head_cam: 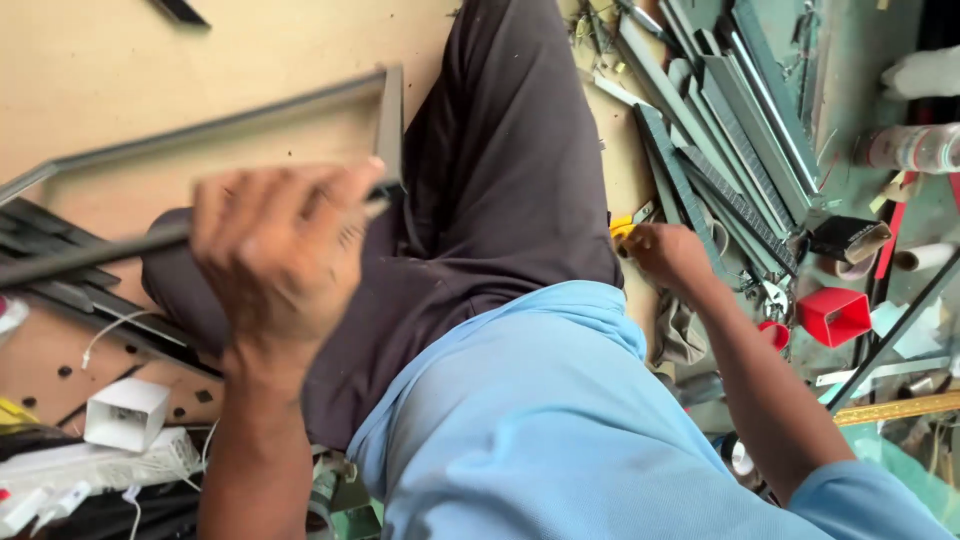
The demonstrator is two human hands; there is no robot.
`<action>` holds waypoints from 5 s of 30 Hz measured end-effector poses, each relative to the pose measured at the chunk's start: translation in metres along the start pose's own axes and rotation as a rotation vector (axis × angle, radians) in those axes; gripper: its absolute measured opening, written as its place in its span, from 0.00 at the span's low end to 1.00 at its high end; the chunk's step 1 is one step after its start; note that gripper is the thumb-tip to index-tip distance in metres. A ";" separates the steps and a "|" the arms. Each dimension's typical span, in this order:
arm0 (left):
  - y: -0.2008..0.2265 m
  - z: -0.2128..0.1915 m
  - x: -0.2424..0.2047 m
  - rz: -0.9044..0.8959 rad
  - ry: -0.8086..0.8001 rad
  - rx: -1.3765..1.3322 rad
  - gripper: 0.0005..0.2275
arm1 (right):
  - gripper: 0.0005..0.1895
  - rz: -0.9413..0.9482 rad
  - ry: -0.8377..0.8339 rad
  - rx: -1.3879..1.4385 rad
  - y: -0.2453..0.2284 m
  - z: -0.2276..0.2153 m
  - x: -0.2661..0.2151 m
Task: The user is manufacturing a frame for a picture.
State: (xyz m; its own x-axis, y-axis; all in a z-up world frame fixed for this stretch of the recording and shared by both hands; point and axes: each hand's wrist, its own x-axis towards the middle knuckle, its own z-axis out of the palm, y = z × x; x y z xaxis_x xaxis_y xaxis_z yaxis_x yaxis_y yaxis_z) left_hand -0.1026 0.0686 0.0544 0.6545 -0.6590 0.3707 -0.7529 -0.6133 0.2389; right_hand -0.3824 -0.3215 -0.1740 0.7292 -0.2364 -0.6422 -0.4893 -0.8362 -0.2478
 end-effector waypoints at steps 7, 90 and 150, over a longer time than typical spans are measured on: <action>-0.015 0.002 0.038 0.006 0.027 -0.004 0.07 | 0.21 0.033 0.292 -0.049 -0.022 0.009 -0.050; -0.017 0.018 0.050 -0.196 0.152 -0.105 0.10 | 0.21 -0.376 0.236 0.167 -0.299 -0.172 -0.070; -0.135 -0.094 -0.044 -0.574 1.173 -0.936 0.17 | 0.18 -0.503 0.393 0.838 -0.229 -0.258 -0.077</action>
State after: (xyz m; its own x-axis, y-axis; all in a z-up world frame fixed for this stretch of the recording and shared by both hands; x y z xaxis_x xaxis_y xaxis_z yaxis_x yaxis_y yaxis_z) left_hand -0.0365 0.2215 0.0901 0.7710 0.5051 0.3878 -0.5030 0.1096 0.8573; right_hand -0.2033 -0.2394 0.1191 0.9706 -0.2261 -0.0825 -0.1517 -0.3088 -0.9389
